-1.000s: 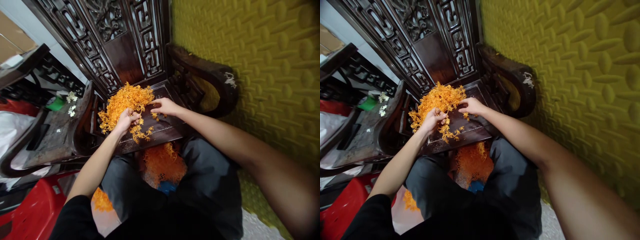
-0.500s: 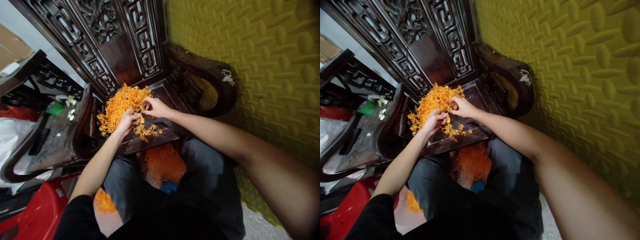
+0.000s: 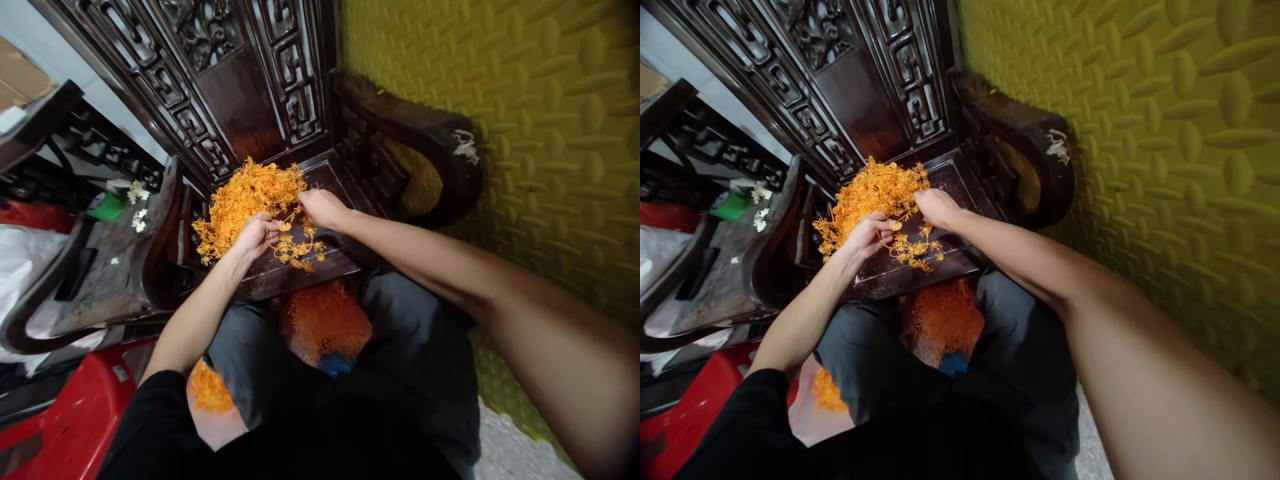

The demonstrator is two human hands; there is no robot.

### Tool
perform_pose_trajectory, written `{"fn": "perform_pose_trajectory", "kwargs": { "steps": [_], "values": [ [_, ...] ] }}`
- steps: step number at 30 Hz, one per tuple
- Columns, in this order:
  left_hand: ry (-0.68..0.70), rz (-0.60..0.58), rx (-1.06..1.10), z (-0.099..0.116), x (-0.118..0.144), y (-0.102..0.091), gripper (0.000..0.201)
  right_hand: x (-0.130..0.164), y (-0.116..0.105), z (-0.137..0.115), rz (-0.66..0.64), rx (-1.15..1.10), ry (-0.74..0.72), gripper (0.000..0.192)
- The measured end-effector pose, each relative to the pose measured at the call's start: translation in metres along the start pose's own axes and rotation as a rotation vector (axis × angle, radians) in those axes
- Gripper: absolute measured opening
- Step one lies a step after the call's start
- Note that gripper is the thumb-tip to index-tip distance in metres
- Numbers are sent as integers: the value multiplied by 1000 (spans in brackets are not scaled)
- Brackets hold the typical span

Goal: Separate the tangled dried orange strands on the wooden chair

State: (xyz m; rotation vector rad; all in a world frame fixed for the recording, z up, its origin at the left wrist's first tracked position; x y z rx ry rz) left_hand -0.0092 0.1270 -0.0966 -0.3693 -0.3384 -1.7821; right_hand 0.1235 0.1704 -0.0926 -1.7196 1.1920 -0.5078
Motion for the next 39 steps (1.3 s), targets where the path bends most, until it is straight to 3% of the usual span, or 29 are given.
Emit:
{"fn": "perform_pose_trajectory", "kwargs": {
  "steps": [3,6,10,13,16,19,23,26,33,37,39],
  "values": [
    [1,-36,-21,4,10,8,49,1,-2,18,-3,-32,184,35],
    [96,-85,-54,16,25,15,52,12,-1,48,-35,-51,325,29],
    [169,84,-125,18,25,-8,51,22,13,65,-144,-131,300,30],
    [219,190,-137,14,18,-24,50,20,9,45,-97,-229,232,41],
    [279,204,-141,13,15,-25,50,15,-4,3,-23,-583,173,28],
    [366,213,-152,20,17,-19,48,14,-3,-37,-133,-850,157,26],
    [557,441,-91,48,27,-32,42,11,-26,-53,2,-524,59,15],
    [538,592,25,56,27,-44,38,12,-31,-47,51,-348,73,15],
    [426,620,35,63,26,-46,38,14,-46,-49,104,-230,86,15],
    [491,736,72,77,49,-75,38,25,-44,-6,56,-164,254,20],
    [487,718,107,77,54,-84,38,30,-38,21,33,-162,304,20]
  ]
}}
Point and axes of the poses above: each hand's wrist, its own x-axis away from the middle knuckle, its own y-axis out of the palm, z = x × y, the point moved 10 cm from there along -x, towards the middle knuckle, and after that the axes turned 11 degrees about -x, right-handed, at the moved point
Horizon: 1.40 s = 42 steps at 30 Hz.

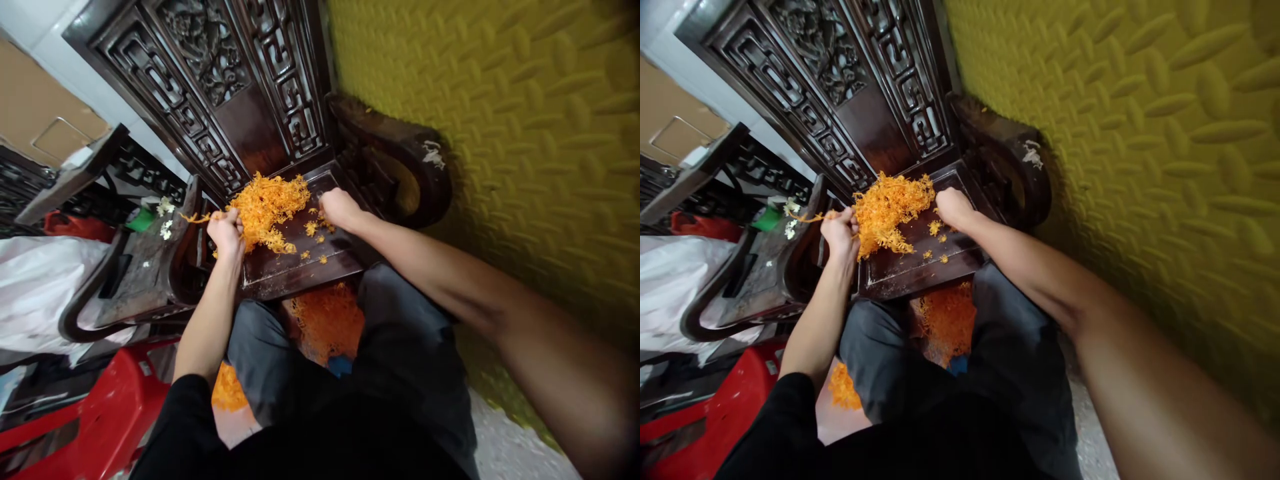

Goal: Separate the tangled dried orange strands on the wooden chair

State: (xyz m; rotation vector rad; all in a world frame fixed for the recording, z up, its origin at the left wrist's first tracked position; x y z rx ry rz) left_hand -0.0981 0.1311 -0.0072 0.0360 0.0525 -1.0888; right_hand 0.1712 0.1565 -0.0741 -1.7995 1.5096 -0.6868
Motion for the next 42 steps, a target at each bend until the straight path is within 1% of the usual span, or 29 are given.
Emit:
{"fn": "perform_pose_trajectory", "kwargs": {
  "steps": [1,3,5,7,8,9,10,12,15,17,18,20,22,23,25,27,30,33,36,38,41,42],
  "values": [
    [-31,-43,12,-3,0,0,39,-2,3,11,-20,-8,-1,20],
    [-82,-154,33,-12,5,7,40,-8,13,27,-75,-25,-22,23],
    [-95,-237,46,-18,12,15,43,-12,26,33,-140,-42,-51,33],
    [-110,-288,46,-24,18,23,44,-13,38,30,-188,-68,-84,52],
    [-122,-302,47,-26,20,25,43,-13,43,24,-202,-94,-108,61],
    [-132,-313,52,-28,22,28,41,-11,46,15,-209,-134,-137,65],
    [-142,-325,61,-29,23,31,38,-9,48,3,-210,-192,-169,65],
    [-165,-358,79,-30,26,37,32,-3,52,-23,-232,-357,-230,53],
    [-211,-426,120,-30,31,46,24,8,64,-61,-364,-637,-261,35],
    [-230,-499,143,-29,36,52,24,12,70,-77,-429,-790,-250,23],
    [-236,-536,132,-29,39,54,25,11,69,-80,-425,-856,-235,18],
    [-238,-599,16,-34,43,54,31,7,65,-76,-359,-989,-169,13],
    [-178,-647,-214,-40,45,51,35,3,62,-65,-303,-1121,-60,13],
    [-112,-667,-340,-40,45,50,35,3,64,-60,-310,-1181,-7,14],
    [51,-679,-549,-38,44,48,30,6,69,-57,-371,-1265,53,17],
    [158,-649,-660,-35,42,46,23,10,73,-58,-425,-1292,61,20],
    [184,-614,-707,-34,38,41,21,12,73,-59,-436,-1284,47,21],
    [183,-583,-681,-30,36,36,21,12,70,-59,-431,-1284,29,18],
    [198,-568,-665,-25,36,32,21,11,69,-60,-457,-1315,20,19],
    [178,-636,-658,-28,40,36,25,11,70,-61,-479,-1368,27,20],
    [75,-799,-601,-39,52,44,36,12,75,-62,-515,-1420,33,22],
    [47,-835,-578,-41,55,45,40,12,76,-62,-519,-1425,43,22]
  ]
}}
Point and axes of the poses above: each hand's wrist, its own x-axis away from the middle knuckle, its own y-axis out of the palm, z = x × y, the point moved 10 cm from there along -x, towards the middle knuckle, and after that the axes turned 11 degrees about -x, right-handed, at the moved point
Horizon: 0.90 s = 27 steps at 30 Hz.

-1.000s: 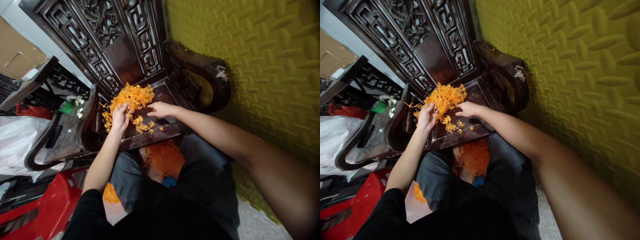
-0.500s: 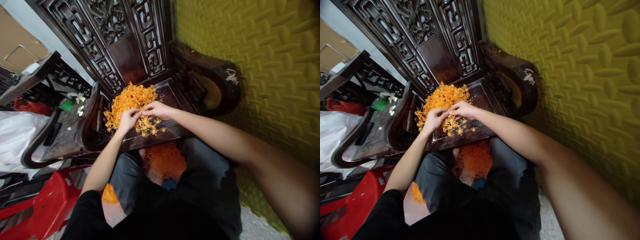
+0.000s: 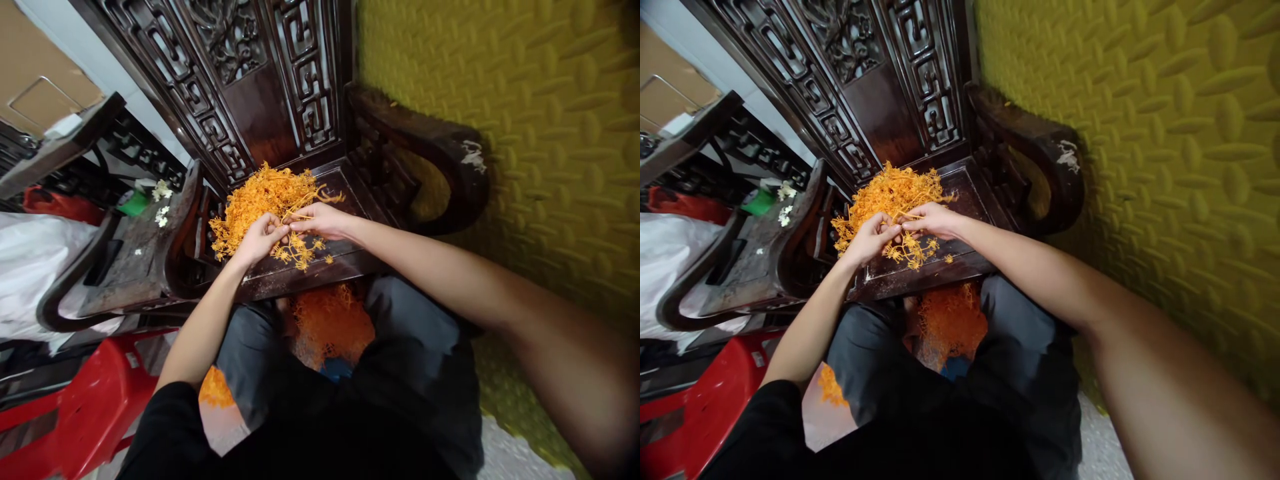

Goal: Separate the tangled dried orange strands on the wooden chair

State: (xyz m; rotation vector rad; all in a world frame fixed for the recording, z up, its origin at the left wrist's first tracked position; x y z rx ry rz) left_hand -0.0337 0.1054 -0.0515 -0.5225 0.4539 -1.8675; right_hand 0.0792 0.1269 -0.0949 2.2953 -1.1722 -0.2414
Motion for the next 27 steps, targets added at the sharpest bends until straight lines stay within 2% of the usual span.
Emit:
{"fn": "perform_pose_trajectory", "kwargs": {
  "steps": [3,5,9,12,15,16,21,24,27],
  "values": [
    [22,-63,2,0,1,7,43,0,-4,4,44,-2,20,18],
    [83,-74,-89,4,1,10,46,1,-5,7,55,2,48,14],
    [264,89,-426,22,3,3,31,4,-3,14,47,-4,114,11],
    [319,173,-541,31,7,-1,24,2,-2,14,29,7,103,14],
    [331,184,-509,35,10,-3,21,-3,-10,4,68,85,29,19],
    [330,178,-496,35,11,-3,20,-4,-16,0,117,119,-3,20],
    [227,57,-378,18,7,12,23,-5,-52,-7,479,210,-39,20],
    [116,13,-233,4,4,17,27,-10,-59,-4,538,220,-22,18],
    [74,1,-55,1,8,13,30,-6,-82,-10,630,220,-31,11]
  ]
}}
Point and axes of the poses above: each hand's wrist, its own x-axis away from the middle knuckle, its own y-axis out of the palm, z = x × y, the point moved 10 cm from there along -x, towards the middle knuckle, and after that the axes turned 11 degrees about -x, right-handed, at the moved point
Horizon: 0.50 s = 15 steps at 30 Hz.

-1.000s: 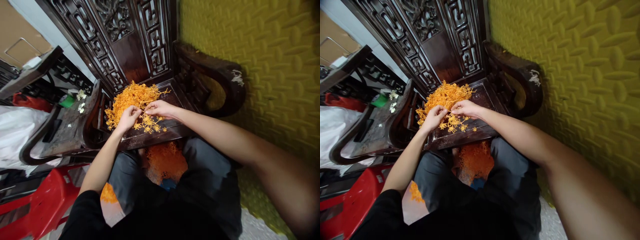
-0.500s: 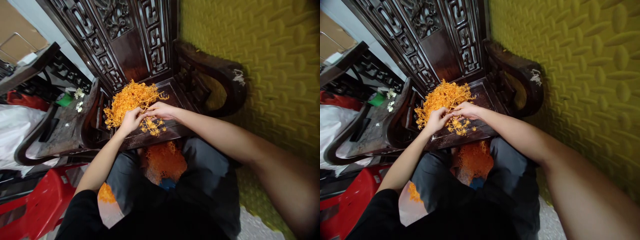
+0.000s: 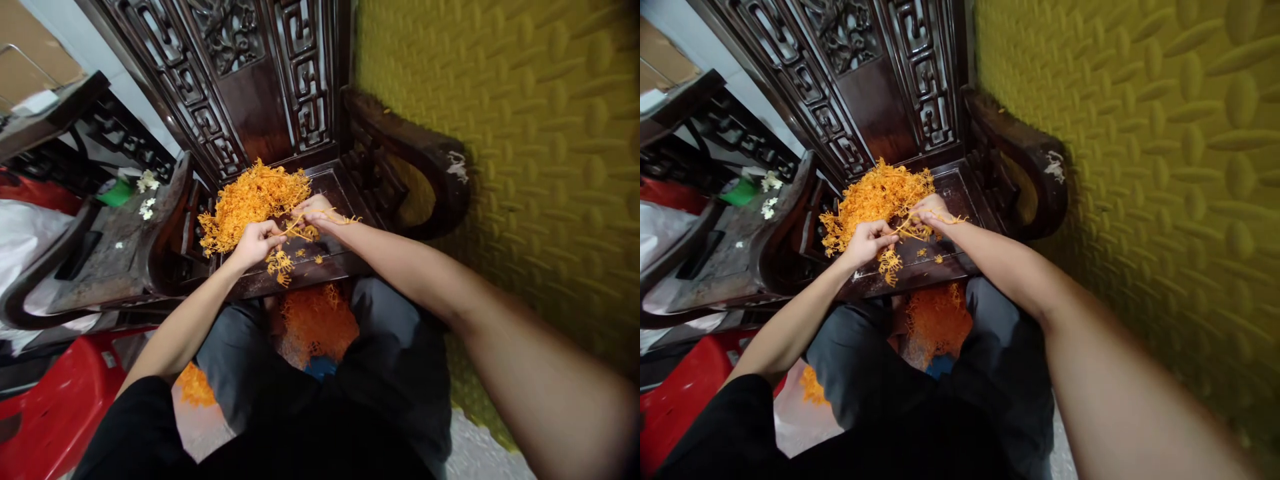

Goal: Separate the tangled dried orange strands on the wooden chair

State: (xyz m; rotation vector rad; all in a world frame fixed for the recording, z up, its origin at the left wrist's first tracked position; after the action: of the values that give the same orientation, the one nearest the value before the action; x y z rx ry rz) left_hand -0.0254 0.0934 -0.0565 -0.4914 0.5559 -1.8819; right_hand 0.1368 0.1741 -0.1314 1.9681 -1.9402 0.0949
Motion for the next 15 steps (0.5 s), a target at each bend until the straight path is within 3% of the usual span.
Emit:
{"fn": "perform_pose_trajectory", "kwargs": {
  "steps": [3,5,10,13,15],
  "values": [
    [14,73,152,1,5,-18,30,-4,-38,2,95,9,18,10],
    [-16,113,233,-6,5,-27,31,-4,-53,12,67,23,75,11],
    [-216,114,446,-42,-4,-22,29,-2,-50,40,-121,111,185,4],
    [-306,112,523,-58,-10,-15,23,-8,-50,34,-109,252,121,18],
    [-326,104,568,-62,-14,-12,20,-7,-43,16,-127,310,-11,30]
  ]
}}
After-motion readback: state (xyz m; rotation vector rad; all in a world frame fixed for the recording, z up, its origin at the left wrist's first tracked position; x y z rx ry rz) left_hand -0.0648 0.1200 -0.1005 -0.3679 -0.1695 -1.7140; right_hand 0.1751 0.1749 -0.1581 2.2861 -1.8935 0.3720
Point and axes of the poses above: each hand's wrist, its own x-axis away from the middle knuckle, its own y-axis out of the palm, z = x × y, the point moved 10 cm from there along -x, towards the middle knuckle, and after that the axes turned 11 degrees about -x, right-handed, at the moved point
